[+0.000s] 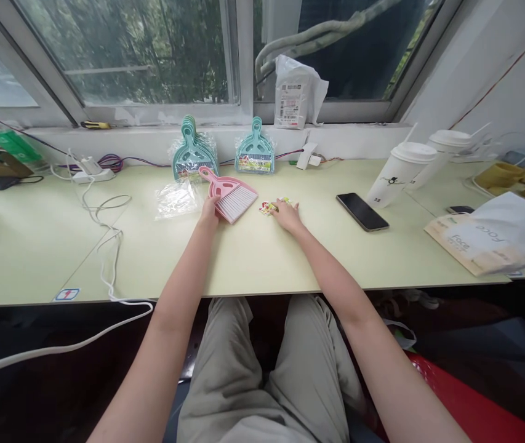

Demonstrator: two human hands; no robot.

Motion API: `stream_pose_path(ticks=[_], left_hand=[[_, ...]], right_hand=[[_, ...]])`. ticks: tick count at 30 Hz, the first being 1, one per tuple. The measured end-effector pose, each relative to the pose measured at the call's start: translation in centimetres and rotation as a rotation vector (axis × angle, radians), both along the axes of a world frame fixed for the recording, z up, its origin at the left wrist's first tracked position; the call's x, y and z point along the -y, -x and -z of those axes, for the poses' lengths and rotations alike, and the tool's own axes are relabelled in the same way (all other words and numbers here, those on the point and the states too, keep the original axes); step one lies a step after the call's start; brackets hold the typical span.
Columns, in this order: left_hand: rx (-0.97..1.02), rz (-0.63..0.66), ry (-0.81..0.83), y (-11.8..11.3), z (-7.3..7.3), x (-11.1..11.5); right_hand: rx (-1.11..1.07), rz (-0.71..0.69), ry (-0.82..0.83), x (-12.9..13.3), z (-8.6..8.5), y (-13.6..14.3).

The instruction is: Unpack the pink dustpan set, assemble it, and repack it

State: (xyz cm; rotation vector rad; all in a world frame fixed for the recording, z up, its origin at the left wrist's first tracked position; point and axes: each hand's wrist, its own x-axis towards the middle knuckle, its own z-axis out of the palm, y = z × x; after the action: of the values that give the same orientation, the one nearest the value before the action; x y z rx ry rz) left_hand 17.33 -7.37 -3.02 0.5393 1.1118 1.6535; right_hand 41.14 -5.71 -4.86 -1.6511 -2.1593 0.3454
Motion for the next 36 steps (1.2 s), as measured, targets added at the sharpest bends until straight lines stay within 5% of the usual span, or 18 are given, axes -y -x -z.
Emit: stream_pose_path(ticks=[7,14,22,28,33,36], left_hand=[[-0.077,0.124,-0.039,-2.2,0.6,0.3],[-0.046,0.312,-0.243,-5.0,0.2,1.6],[-0.091,0.252,-0.255,-4.5,0.0,1.7],[-0.121,0.264,-0.266,-4.7,-0.3,1.6],[-0.171,0.346,-0.303,-4.9,-0.3,2.0],[-0.259,0.429,-0.325,-4.9,-0.7,2.2]], right_hand=[[-0.376,0.085,-0.173,-0.5,-1.9,-0.7],[-0.056,-0.210,-0.136,3.2,-1.8,3.5],[-0.082,-0.189,-0.072,2.9,-1.6,3.4],[-0.740,0.041,-0.111,1.8,-1.4,3.3],[-1.306,-0.034,0.398,1.3,-1.2,3.0],[-1.453,-0.070,0.493,1.3,-1.2,3.0]])
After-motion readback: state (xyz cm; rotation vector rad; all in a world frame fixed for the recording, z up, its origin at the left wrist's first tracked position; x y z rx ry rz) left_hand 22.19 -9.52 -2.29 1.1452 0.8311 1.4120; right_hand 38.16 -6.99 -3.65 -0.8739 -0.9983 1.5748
